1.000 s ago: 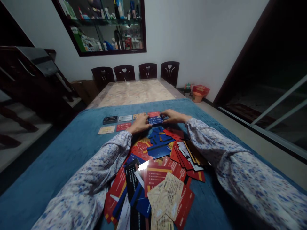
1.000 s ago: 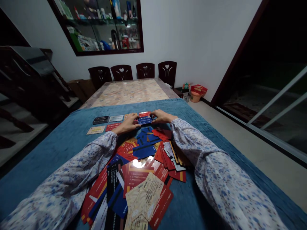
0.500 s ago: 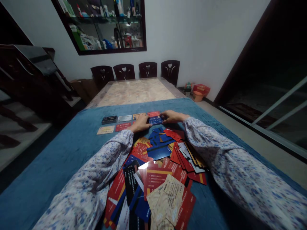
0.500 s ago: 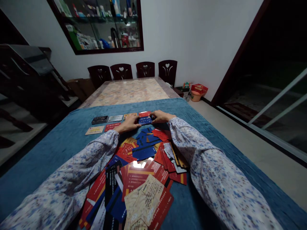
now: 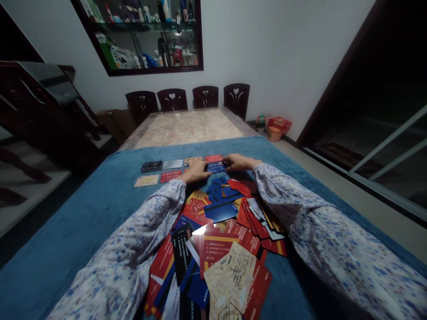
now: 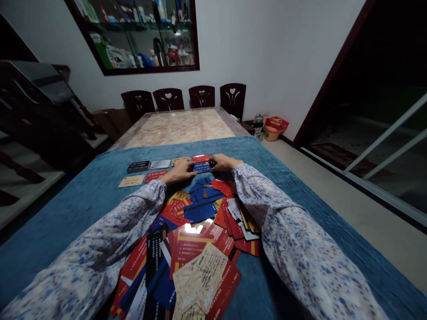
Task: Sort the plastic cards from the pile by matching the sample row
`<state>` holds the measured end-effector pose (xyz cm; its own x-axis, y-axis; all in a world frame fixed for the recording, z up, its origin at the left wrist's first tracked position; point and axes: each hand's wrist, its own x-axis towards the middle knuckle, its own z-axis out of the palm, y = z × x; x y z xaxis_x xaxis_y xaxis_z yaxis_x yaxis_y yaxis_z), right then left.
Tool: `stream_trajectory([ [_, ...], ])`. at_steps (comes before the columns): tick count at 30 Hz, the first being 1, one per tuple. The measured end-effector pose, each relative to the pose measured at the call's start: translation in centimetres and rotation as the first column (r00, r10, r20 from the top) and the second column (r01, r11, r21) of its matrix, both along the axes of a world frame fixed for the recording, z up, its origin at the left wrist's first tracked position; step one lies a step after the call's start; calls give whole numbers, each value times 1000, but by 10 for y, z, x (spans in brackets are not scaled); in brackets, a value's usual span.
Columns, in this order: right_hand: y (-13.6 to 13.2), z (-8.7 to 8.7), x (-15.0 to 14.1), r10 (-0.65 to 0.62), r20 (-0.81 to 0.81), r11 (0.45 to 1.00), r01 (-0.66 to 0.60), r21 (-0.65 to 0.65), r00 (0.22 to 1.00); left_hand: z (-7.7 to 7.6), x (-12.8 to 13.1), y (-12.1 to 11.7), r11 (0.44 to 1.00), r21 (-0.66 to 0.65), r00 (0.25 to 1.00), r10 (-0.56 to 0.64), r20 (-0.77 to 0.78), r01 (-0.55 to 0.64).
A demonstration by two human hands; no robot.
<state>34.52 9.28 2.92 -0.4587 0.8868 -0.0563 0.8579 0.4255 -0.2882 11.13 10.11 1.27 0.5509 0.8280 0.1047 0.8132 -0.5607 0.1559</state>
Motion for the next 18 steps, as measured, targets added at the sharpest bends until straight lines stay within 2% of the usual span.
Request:
stream_trajectory([
  [8,-4,1,-3,15,92,997,-22,75,996,3,4,-7,1000,3,998,9,-65,-9],
  [12,-7,2,-5,43,149,991,-61,115,988,3,5,-8,1000,6,998,12,-67,-12],
  [18,-12,3,-9,28,173,990,-51,129,984,3,3,-11,1000,19,998,10,-56,-9],
])
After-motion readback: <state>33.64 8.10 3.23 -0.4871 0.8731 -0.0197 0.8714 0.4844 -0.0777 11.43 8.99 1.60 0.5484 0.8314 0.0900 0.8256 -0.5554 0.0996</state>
